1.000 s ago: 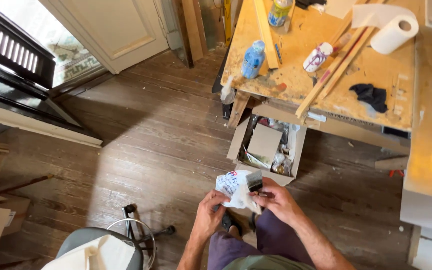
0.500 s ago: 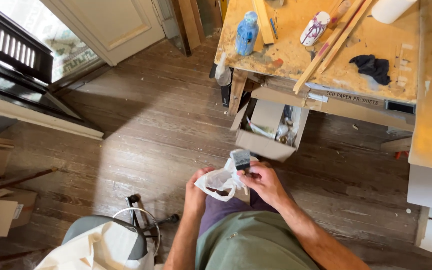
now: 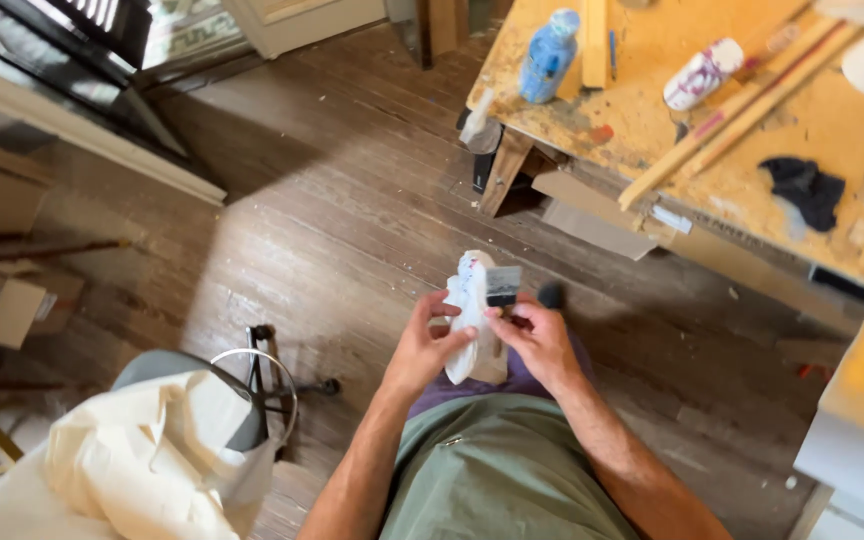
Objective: Framing a piece of artwork by cleaning the frame and placing the art inside.
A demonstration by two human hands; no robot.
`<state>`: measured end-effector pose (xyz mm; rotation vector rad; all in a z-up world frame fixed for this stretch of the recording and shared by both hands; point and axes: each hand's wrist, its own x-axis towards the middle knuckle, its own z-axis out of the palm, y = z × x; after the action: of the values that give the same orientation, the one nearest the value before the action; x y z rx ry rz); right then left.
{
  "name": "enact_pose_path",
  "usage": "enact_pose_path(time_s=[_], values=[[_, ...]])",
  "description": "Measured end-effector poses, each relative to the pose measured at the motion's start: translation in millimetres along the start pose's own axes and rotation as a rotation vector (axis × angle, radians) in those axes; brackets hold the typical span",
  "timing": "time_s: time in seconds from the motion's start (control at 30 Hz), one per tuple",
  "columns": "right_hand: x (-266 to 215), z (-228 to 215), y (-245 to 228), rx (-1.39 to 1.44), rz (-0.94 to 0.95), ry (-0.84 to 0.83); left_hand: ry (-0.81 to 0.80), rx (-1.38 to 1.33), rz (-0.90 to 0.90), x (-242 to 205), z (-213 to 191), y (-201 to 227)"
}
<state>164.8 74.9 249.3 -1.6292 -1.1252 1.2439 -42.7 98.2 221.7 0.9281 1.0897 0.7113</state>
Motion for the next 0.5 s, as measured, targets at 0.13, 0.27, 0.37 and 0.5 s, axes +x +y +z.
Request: enact_pose_path(time_s=[0.13,0.27,0.37,0.5], values=[[23,-56,-12,-0.005,-0.035,-0.016,0.136,0.191,0.031,29,30,8],[47,-112,-44,-0.174,-0.045,-0.075,0.296,0.314,0.415,34,41,45],[63,-139,-45,-0.281,-0.108,-0.088,0.306,0.588,0.352,37,51,59],[81,-159,-46,-0.355,-0.180,-0.157,0.326,0.661,0.194,38,70,69]])
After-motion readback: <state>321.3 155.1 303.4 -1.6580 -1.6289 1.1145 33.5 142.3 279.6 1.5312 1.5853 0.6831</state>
